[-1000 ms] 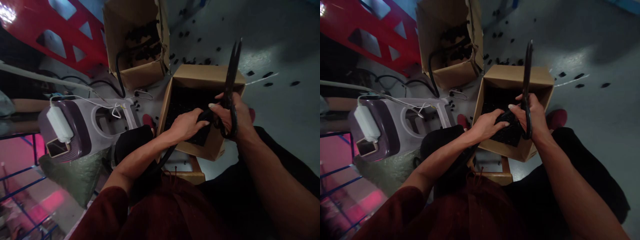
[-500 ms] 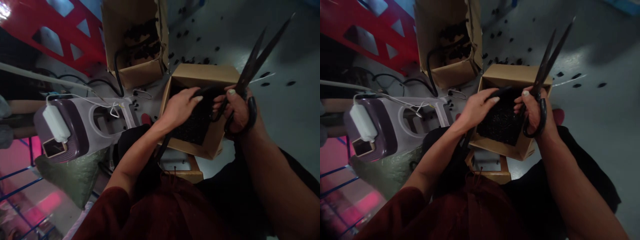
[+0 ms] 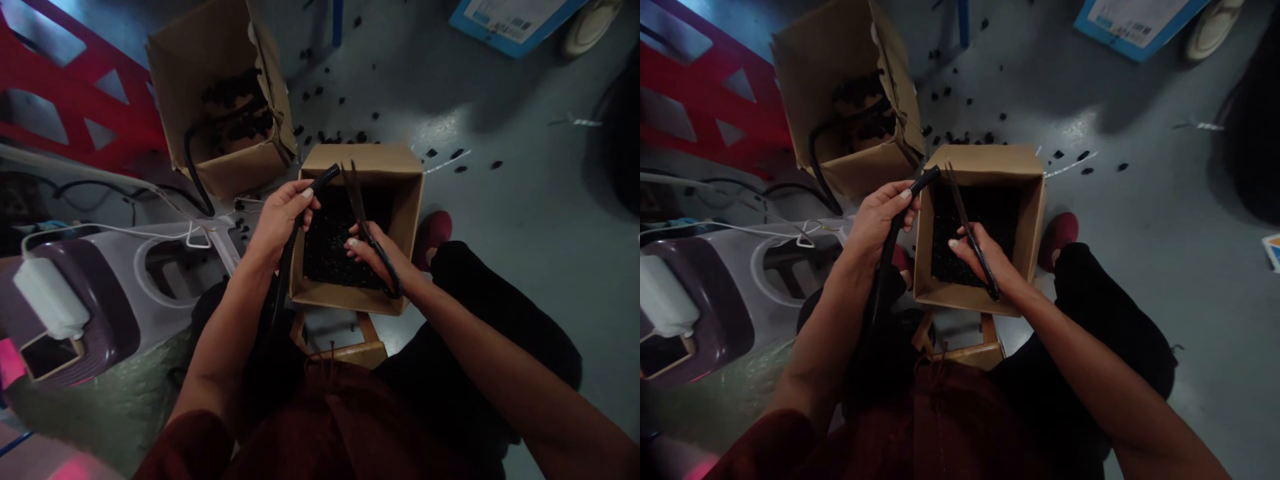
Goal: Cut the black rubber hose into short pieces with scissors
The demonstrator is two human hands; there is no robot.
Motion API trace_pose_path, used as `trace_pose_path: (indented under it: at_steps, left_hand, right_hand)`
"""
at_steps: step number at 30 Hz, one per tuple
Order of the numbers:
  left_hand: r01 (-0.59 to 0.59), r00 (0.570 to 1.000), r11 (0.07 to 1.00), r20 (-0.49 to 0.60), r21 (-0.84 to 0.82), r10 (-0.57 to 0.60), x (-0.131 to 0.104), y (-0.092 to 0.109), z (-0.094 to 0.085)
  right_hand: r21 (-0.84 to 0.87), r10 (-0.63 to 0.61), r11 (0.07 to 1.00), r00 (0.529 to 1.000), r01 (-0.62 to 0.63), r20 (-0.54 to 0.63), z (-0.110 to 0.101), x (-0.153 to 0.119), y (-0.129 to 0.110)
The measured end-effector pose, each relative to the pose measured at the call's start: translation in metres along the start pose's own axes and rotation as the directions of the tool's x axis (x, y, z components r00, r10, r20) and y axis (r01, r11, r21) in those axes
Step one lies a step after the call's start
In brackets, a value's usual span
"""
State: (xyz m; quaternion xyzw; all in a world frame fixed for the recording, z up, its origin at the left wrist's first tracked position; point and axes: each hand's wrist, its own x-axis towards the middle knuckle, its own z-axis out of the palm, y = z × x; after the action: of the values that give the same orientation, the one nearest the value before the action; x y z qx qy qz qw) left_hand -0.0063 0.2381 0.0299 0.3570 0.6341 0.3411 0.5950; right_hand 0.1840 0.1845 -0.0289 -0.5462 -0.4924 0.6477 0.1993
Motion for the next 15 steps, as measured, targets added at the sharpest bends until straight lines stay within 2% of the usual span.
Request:
trace_pose_path:
  at_steps: [7, 15]
  left_hand:
    - [0.048, 0.998, 0.999, 0.051, -0.024, -0.046, 0.0, -0.005, 0.005]
    - [0.071, 0.985, 0.997, 0.16, -0.027, -0.066, -0.003, -0.006, 0.006]
  right_hand:
    - [-0.192, -0.031, 0.981, 0.999, 0.038, 0.038, 0.001, -0.005, -0.012]
    - [-0.22, -0.044, 0.974, 0.998, 0.051, 0.035, -0.004, -0.003, -0.011]
